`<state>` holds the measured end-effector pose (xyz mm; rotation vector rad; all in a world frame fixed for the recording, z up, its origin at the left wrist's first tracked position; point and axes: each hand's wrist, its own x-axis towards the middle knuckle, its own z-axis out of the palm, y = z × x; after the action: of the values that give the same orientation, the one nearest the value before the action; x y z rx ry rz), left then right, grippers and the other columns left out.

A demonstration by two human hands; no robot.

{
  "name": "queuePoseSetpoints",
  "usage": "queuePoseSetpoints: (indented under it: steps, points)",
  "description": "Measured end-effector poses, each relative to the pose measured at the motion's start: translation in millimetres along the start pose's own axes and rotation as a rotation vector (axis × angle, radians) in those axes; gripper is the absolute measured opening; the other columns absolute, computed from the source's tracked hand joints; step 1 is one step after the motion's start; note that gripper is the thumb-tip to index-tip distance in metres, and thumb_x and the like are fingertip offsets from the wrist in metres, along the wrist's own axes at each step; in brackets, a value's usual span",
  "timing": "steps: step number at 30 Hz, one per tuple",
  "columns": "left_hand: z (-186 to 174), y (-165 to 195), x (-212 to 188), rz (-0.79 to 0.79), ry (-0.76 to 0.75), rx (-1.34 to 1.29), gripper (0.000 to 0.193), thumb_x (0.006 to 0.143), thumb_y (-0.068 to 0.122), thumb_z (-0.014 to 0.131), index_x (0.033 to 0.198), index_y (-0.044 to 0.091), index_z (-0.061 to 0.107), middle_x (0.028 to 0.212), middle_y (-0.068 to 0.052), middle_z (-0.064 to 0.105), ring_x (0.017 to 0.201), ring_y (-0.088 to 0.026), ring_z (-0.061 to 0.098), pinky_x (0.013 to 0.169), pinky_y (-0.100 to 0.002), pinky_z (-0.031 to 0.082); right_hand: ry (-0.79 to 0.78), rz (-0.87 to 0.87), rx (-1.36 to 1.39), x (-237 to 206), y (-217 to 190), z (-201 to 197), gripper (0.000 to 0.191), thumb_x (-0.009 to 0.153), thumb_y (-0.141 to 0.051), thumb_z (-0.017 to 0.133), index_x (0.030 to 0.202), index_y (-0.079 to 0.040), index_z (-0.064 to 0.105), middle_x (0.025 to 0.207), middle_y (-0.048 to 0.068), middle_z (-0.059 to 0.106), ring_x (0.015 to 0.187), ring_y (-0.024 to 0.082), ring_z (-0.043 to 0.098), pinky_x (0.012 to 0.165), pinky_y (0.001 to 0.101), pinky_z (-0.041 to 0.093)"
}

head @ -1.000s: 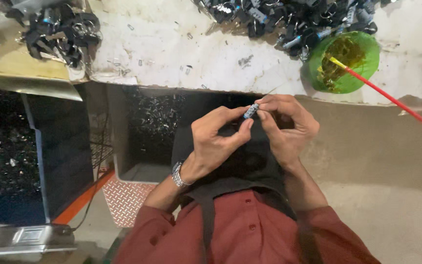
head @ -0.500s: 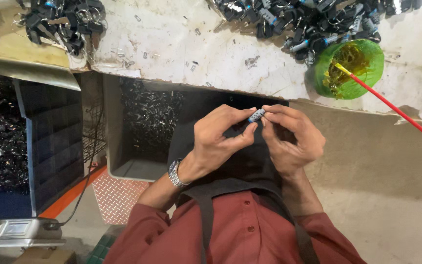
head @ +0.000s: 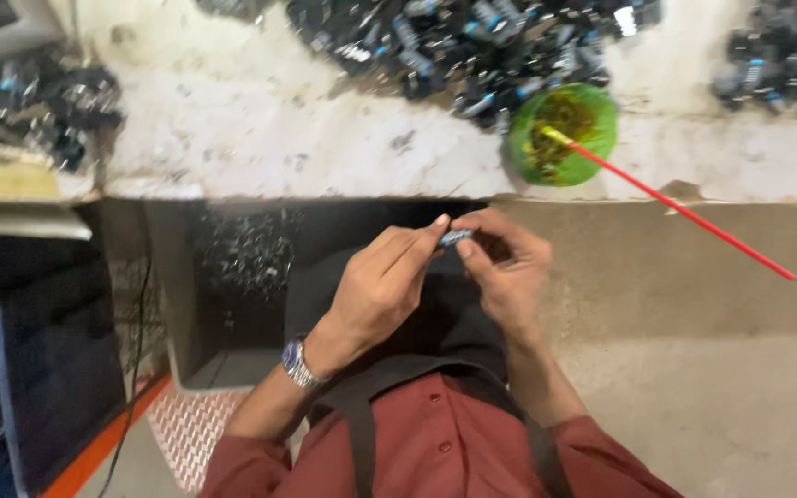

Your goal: The person picks small black metal lock components one at a time from piles on the workbench, holds each in one hand, and uses a small red-handled brush to apply yellow lubricant from a green cup into the component, then places the treated piece back on the table. The cycle repeats continuously across the episode.

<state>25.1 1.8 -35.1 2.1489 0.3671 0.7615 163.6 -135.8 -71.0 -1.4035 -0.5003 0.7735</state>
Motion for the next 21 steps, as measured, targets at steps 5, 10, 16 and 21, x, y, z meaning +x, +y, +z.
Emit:
queuePoseSetpoints:
  steps: [5,10,16,21]
  points:
    - [6.5,8.0,8.4,0.004,0.032,-0.096,0.038,0.092,-0.005,0.074,0.129,-0.004,0.064,0.099,-0.013,0.069,0.087,-0.028,0.069,0.077,-0.037,0.057,0.158,-0.183,0.36,4.8,-2.8,-22.5,0.032,0.105,-0.027,0.07,0.118,0.003,0.072,0.087,0.005,0.067,0.062,0.006,0.048,0.053,0.0227,0.035]
    - [9.9,9.4,11.1,-0.16,0.137,-0.212,0.035,0.089,-0.003,0.079,0.123,-0.001,0.069,0.101,-0.012,0.074,0.087,-0.023,0.073,0.078,-0.031,0.059,0.527,-0.359,-0.041,18.0,-37.1,-56.8,0.031,0.104,-0.029,0.063,0.123,-0.005,0.059,0.085,0.008,0.068,0.05,0.002,0.041,0.045,0.0173,0.032]
    - [3.2,16.6,13.2,-0.124,0.24,-0.151,0.033,0.088,0.0,0.085,0.117,0.001,0.071,0.102,-0.012,0.074,0.089,-0.023,0.073,0.081,-0.031,0.06,0.591,-0.555,-0.072,21.7,-59.7,-68.5,0.024,0.113,-0.015,0.052,0.11,0.005,0.066,0.089,0.021,0.07,0.047,0.01,0.046,0.041,0.0223,0.031]
    - [3.0,12.5,15.4,-0.187,0.271,-0.177,0.03,0.087,0.003,0.085,0.115,0.002,0.073,0.098,-0.011,0.073,0.086,-0.021,0.073,0.078,-0.03,0.059,0.549,-0.356,0.172,12.8,-39.6,-66.3,0.024,0.108,-0.019,0.057,0.106,0.004,0.064,0.088,0.017,0.066,0.043,0.012,0.04,0.037,0.0235,0.027]
